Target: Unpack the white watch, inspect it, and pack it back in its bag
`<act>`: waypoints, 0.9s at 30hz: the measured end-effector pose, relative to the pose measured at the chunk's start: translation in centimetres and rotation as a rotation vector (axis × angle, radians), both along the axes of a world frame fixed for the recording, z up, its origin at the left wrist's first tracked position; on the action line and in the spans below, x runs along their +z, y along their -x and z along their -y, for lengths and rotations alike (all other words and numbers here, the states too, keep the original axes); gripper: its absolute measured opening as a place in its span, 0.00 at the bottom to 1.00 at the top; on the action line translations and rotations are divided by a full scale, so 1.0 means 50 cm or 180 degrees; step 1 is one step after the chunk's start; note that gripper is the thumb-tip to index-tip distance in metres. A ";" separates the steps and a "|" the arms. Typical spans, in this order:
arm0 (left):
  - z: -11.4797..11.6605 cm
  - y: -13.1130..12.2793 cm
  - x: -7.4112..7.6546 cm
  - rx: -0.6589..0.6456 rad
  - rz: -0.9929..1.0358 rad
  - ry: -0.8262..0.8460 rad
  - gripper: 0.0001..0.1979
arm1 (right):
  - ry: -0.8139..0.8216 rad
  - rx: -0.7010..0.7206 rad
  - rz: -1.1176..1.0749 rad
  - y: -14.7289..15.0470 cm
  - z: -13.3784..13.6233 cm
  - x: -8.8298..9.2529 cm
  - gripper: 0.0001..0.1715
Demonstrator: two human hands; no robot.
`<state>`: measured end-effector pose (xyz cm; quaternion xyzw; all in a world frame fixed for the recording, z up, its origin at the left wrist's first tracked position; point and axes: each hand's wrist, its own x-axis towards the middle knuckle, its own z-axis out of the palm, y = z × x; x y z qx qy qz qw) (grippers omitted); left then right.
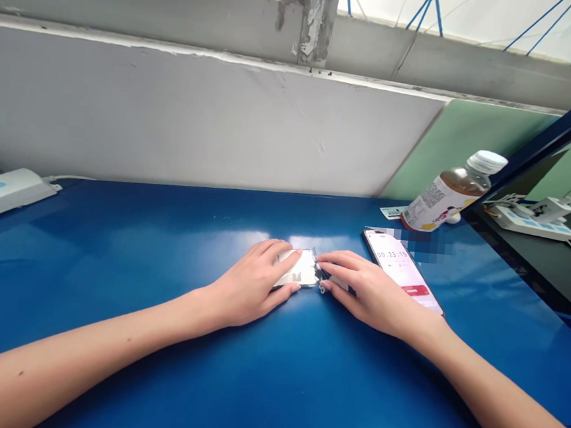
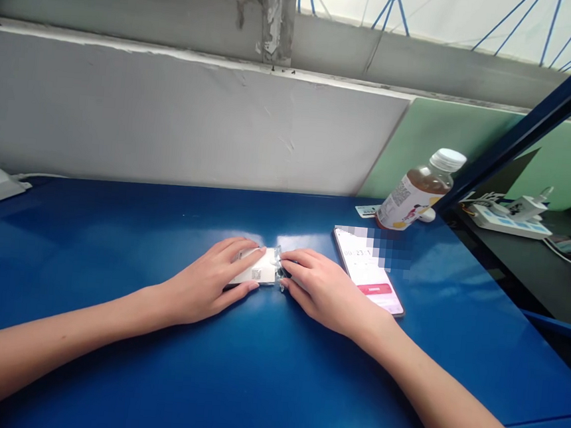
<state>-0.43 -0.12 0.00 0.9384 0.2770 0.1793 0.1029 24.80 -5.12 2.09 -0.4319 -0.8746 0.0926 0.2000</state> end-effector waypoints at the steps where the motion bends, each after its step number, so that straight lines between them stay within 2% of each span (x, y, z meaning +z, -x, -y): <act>1: 0.000 0.000 0.000 0.0000 -0.0044 0.0013 0.24 | -0.0011 -0.0013 -0.0011 0.001 0.000 0.000 0.16; 9: -0.003 -0.002 0.004 -0.0081 -0.0449 0.0096 0.28 | -0.0040 -0.0142 -0.0062 0.004 0.000 -0.002 0.15; 18: 0.002 -0.004 0.009 -0.0154 -0.0735 0.0164 0.33 | 0.0267 -0.0727 -0.0835 0.018 0.002 -0.009 0.11; 23: 0.003 -0.004 0.008 -0.0128 -0.0711 0.0170 0.33 | 0.0141 -0.0463 -0.0733 0.022 0.003 -0.013 0.12; 27: 0.001 -0.003 0.005 -0.0132 -0.0676 0.0132 0.33 | -0.0340 -0.0139 -0.0288 0.025 0.008 -0.015 0.15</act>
